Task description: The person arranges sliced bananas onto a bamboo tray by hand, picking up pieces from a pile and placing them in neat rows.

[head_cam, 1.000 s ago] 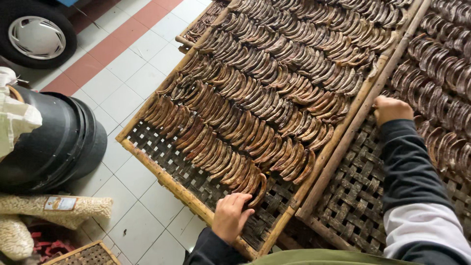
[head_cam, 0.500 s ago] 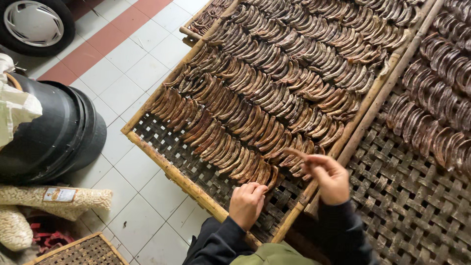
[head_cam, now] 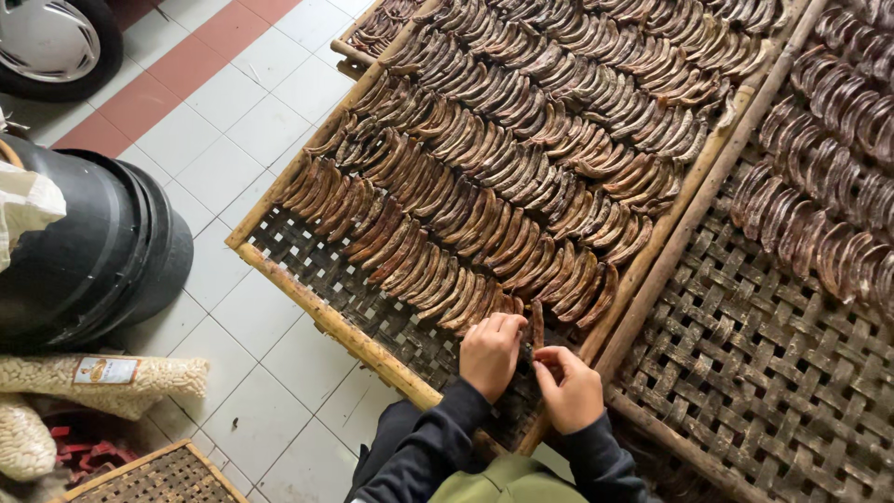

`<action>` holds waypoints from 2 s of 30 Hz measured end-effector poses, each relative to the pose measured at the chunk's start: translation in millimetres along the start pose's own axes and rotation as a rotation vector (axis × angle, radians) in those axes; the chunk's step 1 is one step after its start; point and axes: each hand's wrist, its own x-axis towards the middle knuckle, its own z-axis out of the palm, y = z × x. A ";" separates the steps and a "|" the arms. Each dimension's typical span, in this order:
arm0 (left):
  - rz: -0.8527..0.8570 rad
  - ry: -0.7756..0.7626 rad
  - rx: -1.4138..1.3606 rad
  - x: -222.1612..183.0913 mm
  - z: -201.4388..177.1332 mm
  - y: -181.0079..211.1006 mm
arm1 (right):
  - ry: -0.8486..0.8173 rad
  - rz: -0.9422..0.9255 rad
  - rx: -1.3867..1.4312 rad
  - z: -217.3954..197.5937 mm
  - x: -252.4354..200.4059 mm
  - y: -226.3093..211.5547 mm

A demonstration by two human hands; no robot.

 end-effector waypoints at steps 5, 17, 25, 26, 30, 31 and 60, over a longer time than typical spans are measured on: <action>-0.019 0.068 -0.174 3.0 -17.4 -1.2 | -0.083 -0.111 0.008 15.0 -4.8 2.2; -0.238 -0.040 -0.291 -4.0 -41.5 6.8 | -0.196 -0.284 -0.201 -1.1 3.5 -37.2; -0.055 -0.218 -0.074 -14.0 -31.6 7.6 | 0.507 -0.202 -0.163 -181.2 203.7 77.3; -0.030 -0.215 -0.053 -15.6 -28.0 6.8 | 0.600 -0.210 -0.237 -206.0 241.8 101.3; -0.015 -0.161 -0.052 -16.0 -22.7 7.3 | 0.671 -0.129 -0.479 -254.8 344.7 152.7; -0.032 -0.188 -0.069 -14.5 -24.3 7.7 | 0.661 0.047 -0.574 -254.9 358.5 156.9; -0.046 -0.068 -0.107 16.1 -45.4 28.3 | 0.326 0.255 0.197 -246.6 408.7 120.7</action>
